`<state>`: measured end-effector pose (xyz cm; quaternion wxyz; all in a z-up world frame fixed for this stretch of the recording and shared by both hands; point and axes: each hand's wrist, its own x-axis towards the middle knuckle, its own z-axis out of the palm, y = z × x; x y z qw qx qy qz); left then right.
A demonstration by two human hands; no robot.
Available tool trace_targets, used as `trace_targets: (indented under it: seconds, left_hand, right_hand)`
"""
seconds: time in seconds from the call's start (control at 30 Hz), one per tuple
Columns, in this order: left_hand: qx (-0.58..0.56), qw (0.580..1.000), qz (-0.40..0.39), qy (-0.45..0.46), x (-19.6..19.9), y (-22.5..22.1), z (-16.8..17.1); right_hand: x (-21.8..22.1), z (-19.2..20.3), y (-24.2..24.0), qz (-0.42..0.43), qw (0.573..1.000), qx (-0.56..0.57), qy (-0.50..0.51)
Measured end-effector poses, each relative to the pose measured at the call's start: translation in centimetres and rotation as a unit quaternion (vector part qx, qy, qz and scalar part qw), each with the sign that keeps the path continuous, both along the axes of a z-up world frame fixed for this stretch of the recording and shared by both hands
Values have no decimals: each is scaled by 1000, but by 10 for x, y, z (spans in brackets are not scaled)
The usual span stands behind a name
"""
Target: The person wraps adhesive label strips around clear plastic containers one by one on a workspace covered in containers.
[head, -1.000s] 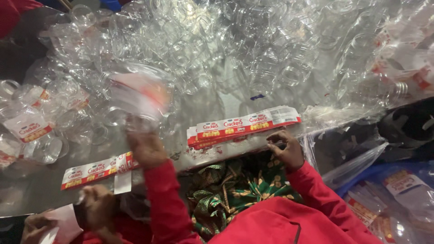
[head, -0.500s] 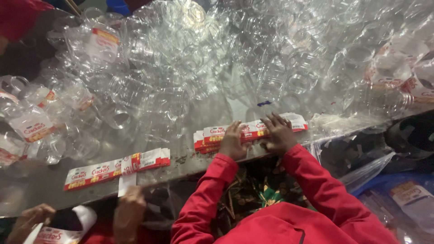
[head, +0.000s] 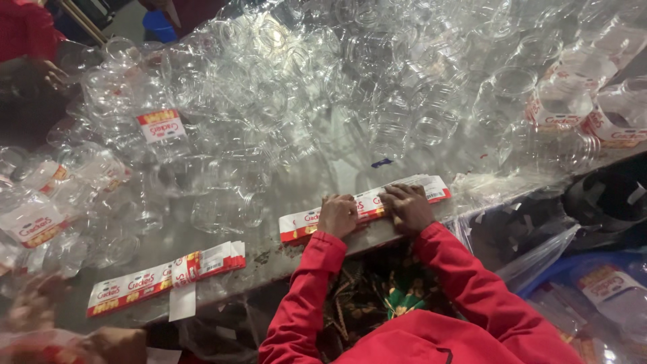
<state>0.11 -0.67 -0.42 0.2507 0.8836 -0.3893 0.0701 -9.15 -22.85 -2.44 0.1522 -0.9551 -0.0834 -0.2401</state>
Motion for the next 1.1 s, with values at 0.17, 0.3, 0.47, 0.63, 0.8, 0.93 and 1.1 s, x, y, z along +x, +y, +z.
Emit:
trace_targets:
  seconds: [0.17,0.3,0.47,0.63,0.8,0.93,1.1]
  left_hand:
    - [-9,994,97,-46,-24,-6,-14]
    - [-81,988,72,-108,-33,-2,-20]
    - [-63,980,107,-154,-37,-4,-32]
    - [-74,983,125,-113,-36,18,-17]
    - [-19,969,245,-40,-88,65,83]
    - [44,995,88,22,-135,39,110]
    - [121,979,58,153,-145,18,66]
  right_hand:
    - [0,-10,-7,4,999,14,-46]
    - [-1,-7,-18,-94,991,-55,-80]
    - [-6,44,-57,-159,965,-52,-201]
    - [-55,87,-76,-205,963,42,-169]
    - [-88,61,-47,-48,984,173,1]
    - [-110,41,21,141,963,193,121]
    - [-118,49,19,97,939,326,51]
